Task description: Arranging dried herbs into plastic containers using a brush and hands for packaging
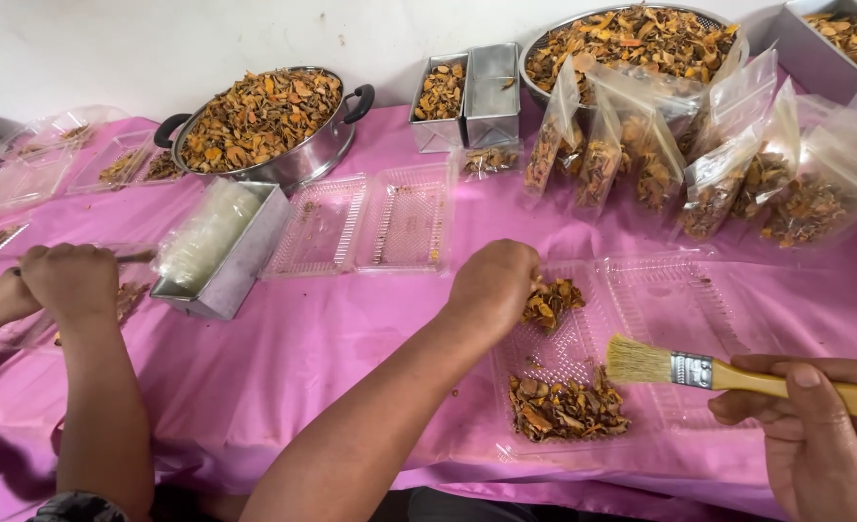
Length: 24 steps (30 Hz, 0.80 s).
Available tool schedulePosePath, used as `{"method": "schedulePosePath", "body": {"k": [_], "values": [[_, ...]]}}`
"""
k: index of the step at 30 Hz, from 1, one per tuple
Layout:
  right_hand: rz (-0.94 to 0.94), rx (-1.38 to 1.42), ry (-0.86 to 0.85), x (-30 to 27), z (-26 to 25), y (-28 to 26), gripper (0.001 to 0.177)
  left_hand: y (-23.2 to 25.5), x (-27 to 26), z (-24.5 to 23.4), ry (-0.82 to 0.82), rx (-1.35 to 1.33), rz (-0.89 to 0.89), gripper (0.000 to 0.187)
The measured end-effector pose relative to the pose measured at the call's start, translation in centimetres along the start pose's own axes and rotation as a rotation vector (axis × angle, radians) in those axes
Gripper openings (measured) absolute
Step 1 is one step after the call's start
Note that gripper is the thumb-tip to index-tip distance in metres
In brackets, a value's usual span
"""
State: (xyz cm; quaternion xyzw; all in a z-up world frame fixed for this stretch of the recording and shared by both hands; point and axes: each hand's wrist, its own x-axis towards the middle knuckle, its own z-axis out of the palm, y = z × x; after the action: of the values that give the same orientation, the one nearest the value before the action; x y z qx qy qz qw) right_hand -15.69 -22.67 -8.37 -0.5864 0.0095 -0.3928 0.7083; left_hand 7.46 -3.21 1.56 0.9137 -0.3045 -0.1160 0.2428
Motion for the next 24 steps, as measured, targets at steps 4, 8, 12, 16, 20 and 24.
{"method": "schedulePosePath", "body": {"k": [4, 8, 12, 16, 20, 24], "values": [[0.042, -0.129, 0.083, -0.2, -0.2, -0.3, 0.018, 2.2, -0.1, 0.3, -0.217, 0.49, -0.124, 0.012], [0.05, -0.166, 0.088, -0.5, -0.4, -0.5, 0.024, 2.6, -0.9, 0.6, -0.244, 0.56, -0.073, 0.018], [0.058, -0.167, 0.089, -0.9, -0.9, -0.2, 0.022, 4.4, -4.4, -1.0, -0.273, 0.53, -0.034, 0.017], [0.08, -0.166, 0.126, -1.1, -2.3, 0.8, 0.021, 6.1, -9.3, -2.9, -0.501, 0.138, -0.019, 0.032], [0.081, -0.172, 0.11, -1.4, -2.4, 0.7, 0.019, 2.6, -8.6, 2.8, -0.525, 0.308, 0.304, 0.022], [0.073, -0.186, 0.12, -1.6, -1.5, 0.0, 0.022, 1.0, -7.9, 5.5, -0.362, 0.318, 0.43, 0.023]]}}
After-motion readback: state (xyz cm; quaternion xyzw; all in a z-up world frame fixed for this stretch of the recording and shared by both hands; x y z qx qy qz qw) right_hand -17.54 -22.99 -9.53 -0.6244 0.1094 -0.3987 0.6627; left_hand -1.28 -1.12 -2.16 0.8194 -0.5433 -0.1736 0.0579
